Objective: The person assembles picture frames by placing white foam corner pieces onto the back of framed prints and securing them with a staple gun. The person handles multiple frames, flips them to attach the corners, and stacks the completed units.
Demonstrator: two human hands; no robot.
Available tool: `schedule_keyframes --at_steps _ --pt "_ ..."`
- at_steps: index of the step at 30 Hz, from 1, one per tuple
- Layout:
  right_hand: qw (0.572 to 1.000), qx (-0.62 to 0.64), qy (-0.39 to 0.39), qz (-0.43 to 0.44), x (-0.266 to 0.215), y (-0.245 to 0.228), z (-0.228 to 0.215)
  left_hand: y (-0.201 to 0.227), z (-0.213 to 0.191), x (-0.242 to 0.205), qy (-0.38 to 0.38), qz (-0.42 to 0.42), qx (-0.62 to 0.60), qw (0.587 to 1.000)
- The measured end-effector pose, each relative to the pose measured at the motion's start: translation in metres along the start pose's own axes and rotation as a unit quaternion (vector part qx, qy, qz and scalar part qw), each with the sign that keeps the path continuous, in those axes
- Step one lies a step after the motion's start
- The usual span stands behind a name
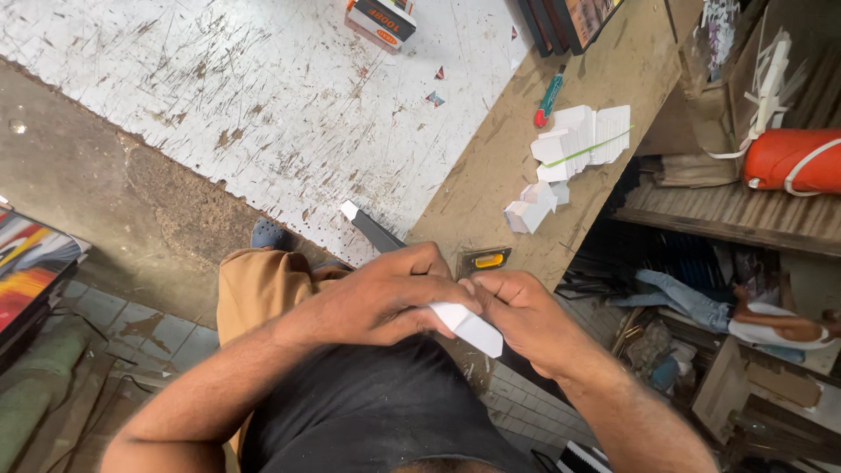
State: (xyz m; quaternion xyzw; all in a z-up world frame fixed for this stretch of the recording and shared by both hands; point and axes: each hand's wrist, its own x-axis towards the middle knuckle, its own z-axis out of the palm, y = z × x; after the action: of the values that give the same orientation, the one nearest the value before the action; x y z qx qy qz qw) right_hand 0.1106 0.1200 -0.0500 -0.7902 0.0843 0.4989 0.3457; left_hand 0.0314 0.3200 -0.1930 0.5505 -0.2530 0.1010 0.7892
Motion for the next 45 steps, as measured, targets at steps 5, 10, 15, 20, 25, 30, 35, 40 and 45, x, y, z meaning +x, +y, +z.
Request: schedule_keyframes --at_steps 5,10,15,20,25,30,35,40,45 --pt "0.951 -0.193 0.22 -0.096 0.038 0.033 -0.053 0.012 0.0 -0.024 -0.013 -0.027 -0.007 1.0" --pt "0.781 -0.547 0.238 -0.183 0.093 0.135 -0.108 0.022 -0.001 -0.047 -0.032 -0.065 -0.026 0.997" --pt "0.717 -0.647 0.125 -0.227 0.129 0.234 -0.122 0.022 0.009 -0.064 -0.015 -0.084 -0.053 0.995" --pt "0.761 -0.607 0.109 -0.201 0.136 0.242 -0.125 0.025 0.007 -0.071 -0.023 -0.094 -0.077 0.992" --pt "0.879 -0.454 0.074 -0.126 0.115 0.17 -0.091 0.024 0.002 -0.068 -0.044 -0.068 -0.068 0.994" --pt "0.945 -0.294 -0.046 -0.138 0.044 0.076 -0.039 0.023 0.003 -0.071 -0.047 -0.059 -0.063 0.995" --pt "0.93 -0.206 -0.208 -0.222 -0.01 0.018 -0.006 0.022 0.003 -0.079 -0.055 -0.057 -0.065 0.995" --pt "0.947 -0.218 -0.221 -0.078 -0.021 0.016 0.019 0.018 0.006 -0.087 -0.051 -0.04 -0.048 0.997" --pt "0.954 -0.205 -0.219 -0.03 -0.02 0.02 0.021 0.013 0.011 -0.089 -0.039 -0.028 -0.046 0.998"
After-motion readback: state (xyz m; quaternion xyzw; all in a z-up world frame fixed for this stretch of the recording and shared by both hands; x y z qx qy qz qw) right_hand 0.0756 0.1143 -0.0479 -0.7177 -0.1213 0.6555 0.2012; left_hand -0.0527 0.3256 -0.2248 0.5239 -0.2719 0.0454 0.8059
